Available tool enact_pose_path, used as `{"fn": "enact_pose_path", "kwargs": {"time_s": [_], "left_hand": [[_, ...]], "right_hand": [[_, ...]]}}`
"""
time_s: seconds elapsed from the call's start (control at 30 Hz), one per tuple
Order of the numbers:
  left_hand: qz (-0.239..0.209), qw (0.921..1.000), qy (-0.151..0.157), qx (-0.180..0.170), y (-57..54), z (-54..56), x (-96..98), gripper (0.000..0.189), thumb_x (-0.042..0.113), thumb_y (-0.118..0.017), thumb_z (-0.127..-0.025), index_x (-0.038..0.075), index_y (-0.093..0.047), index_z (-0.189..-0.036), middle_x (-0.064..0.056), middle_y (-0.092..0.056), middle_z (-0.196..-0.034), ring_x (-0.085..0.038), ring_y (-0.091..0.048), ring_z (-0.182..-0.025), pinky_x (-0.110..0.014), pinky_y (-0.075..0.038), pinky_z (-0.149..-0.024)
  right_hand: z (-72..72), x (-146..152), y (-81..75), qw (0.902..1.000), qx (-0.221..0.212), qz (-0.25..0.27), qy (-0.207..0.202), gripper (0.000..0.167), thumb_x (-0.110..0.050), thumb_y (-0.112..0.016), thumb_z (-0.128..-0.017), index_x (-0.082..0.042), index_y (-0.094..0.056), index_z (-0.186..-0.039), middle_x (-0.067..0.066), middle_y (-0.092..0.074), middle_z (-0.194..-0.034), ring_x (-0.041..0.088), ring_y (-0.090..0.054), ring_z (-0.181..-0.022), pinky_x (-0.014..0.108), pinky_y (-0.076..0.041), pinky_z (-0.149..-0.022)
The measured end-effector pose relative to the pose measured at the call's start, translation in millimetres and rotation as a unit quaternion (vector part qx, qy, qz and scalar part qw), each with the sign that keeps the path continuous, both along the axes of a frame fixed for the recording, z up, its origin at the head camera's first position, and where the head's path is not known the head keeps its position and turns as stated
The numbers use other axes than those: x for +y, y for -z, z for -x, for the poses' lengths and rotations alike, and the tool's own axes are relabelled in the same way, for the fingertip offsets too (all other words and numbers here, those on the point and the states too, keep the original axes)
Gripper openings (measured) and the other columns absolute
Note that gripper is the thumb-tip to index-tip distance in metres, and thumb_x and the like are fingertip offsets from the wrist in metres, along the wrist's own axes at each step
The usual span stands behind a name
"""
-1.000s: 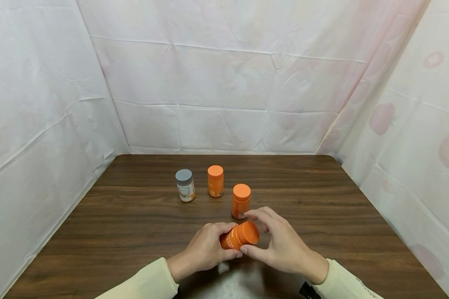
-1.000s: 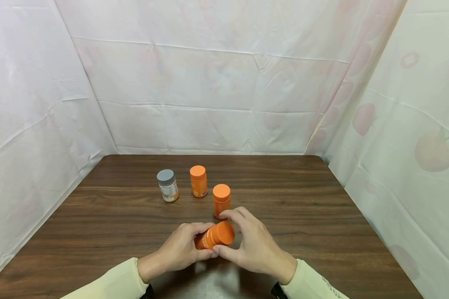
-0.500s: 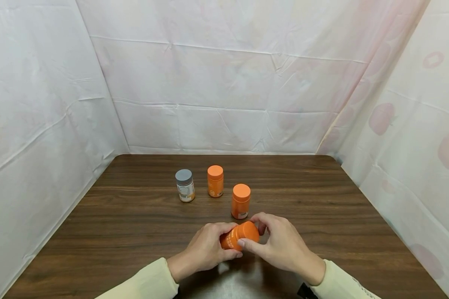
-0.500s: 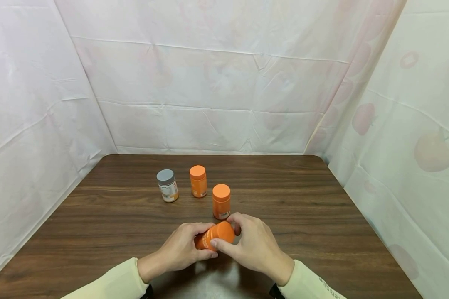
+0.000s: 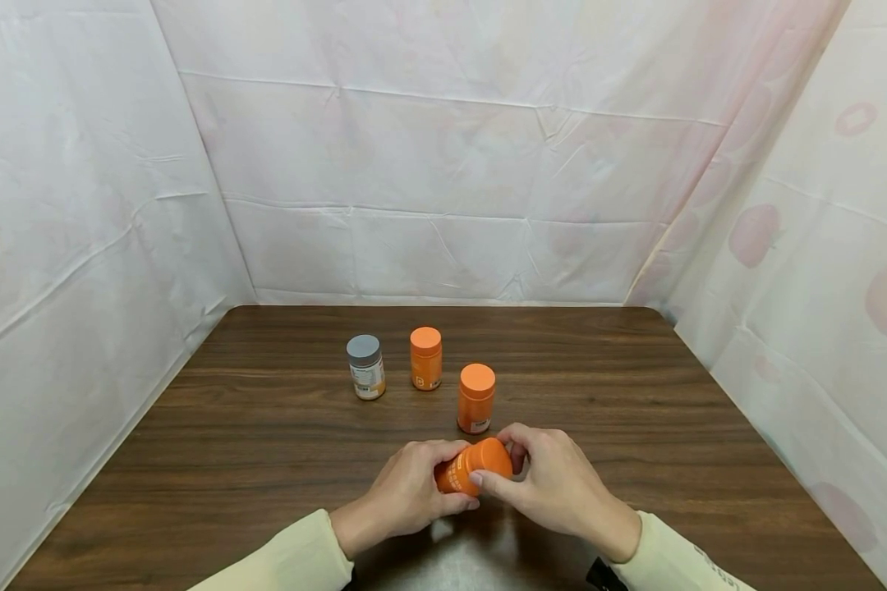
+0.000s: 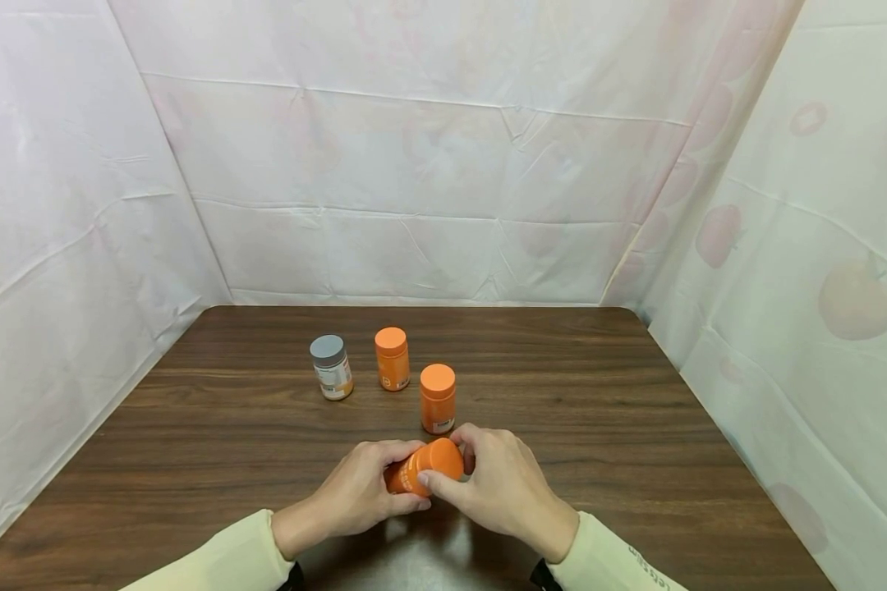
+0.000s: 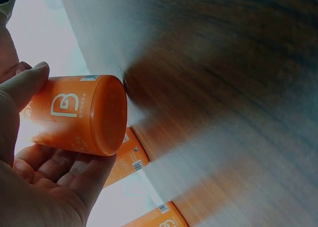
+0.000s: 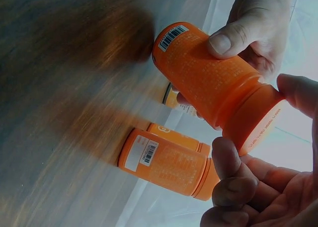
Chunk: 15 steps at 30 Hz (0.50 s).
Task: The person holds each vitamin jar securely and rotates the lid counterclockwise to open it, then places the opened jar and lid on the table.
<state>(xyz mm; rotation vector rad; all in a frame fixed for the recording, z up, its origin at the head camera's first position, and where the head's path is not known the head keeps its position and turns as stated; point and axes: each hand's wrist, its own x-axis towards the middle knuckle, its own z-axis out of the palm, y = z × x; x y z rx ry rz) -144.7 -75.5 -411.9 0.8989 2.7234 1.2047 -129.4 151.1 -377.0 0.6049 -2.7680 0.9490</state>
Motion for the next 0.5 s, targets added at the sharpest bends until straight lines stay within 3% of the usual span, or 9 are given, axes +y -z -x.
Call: {"fn": "enact_pose_path", "kwargs": {"time_s": [0.27, 0.5], "left_hand": [[-0.001, 1.0, -0.001, -0.003, 0.4, 0.4, 0.1, 0.043, 0.029, -0.092, -0.078, 0.032, -0.072, -0.117, 0.018, -0.068, -0.1, -0.001, -0.061, -0.084, -0.025, -0.051, -0.077], [0.001, 1.0, -0.004, -0.001, -0.1, -0.1, 0.2, 0.042, 0.029, -0.092, -0.078, 0.033, -0.072, -0.114, 0.018, -0.066, -0.096, -0.001, -0.06, -0.08, -0.025, -0.051, -0.074]], "right_hand": [[1.2, 0.8, -0.4, 0.999, 0.018, 0.004, -0.04, 0.031, -0.043, -0.088, -0.08, -0.029, -0.068, -0.099, -0.016, -0.06, -0.076, 0.001, -0.049, -0.06, 0.022, -0.043, -0.054], [1.9, 2.9, -1.2, 0.9973, 0.034, 0.002, -0.065, 0.04, -0.035, -0.091, -0.076, -0.028, -0.069, -0.109, -0.017, -0.061, -0.084, 0.003, -0.05, -0.066, 0.022, -0.042, -0.056]]}}
